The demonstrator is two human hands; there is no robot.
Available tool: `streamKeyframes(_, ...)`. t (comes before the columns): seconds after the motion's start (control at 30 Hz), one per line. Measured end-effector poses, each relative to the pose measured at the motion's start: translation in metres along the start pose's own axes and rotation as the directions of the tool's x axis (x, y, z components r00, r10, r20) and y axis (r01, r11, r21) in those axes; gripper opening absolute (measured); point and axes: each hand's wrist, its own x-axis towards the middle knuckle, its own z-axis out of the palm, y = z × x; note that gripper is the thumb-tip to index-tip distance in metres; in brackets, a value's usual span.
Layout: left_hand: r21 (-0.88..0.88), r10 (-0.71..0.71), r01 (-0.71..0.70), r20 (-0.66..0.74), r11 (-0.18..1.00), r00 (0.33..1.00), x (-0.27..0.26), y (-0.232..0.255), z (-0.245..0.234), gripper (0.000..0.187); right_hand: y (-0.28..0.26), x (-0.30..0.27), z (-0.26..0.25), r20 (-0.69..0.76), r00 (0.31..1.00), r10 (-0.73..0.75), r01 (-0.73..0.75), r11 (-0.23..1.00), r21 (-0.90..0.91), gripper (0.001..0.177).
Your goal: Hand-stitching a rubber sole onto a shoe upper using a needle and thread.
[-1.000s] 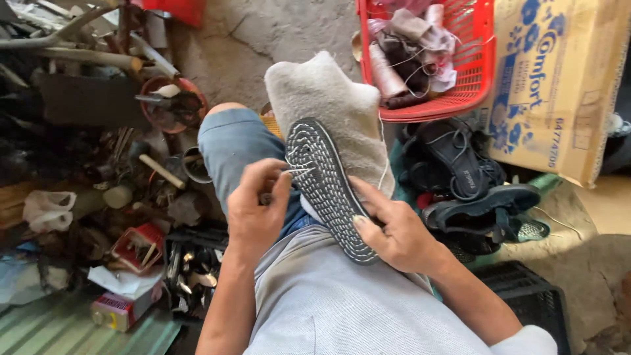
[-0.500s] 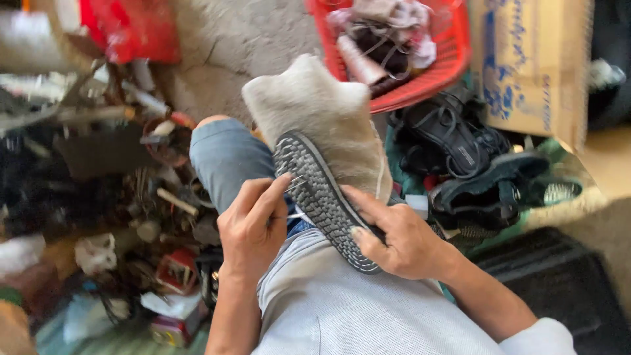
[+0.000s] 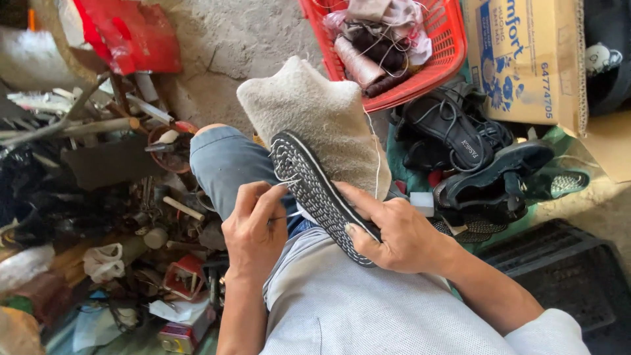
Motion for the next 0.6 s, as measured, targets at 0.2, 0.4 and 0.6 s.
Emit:
streamKeyframes(0.2, 0.008, -0.030, 0.031, -0.109, 0.999, 0.994, -0.010, -0.005, 0.002, 0.025, -0.013, 0.007, 0.015, 0.011, 1.000, -0.006, 0.007, 0.995, -0.095, 0.057)
streamKeyframes(0.4, 0.077, -0.049, 0.060, -0.138, 0.995, 0.989, -0.027, -0.019, 0.011, 0.013, -0.025, 0.012, 0.034, 0.041, 0.999, -0.029, 0.039, 0.969, -0.245, 0.056)
streamKeyframes(0.6, -0.250, -0.386, 0.393, 0.077, 0.885, 0.919, -0.048, -0.028, -0.008, 0.007, -0.022, 0.020, 0.070, 0.107, 0.994, -0.008, 0.063, 0.847, -0.528, 0.062)
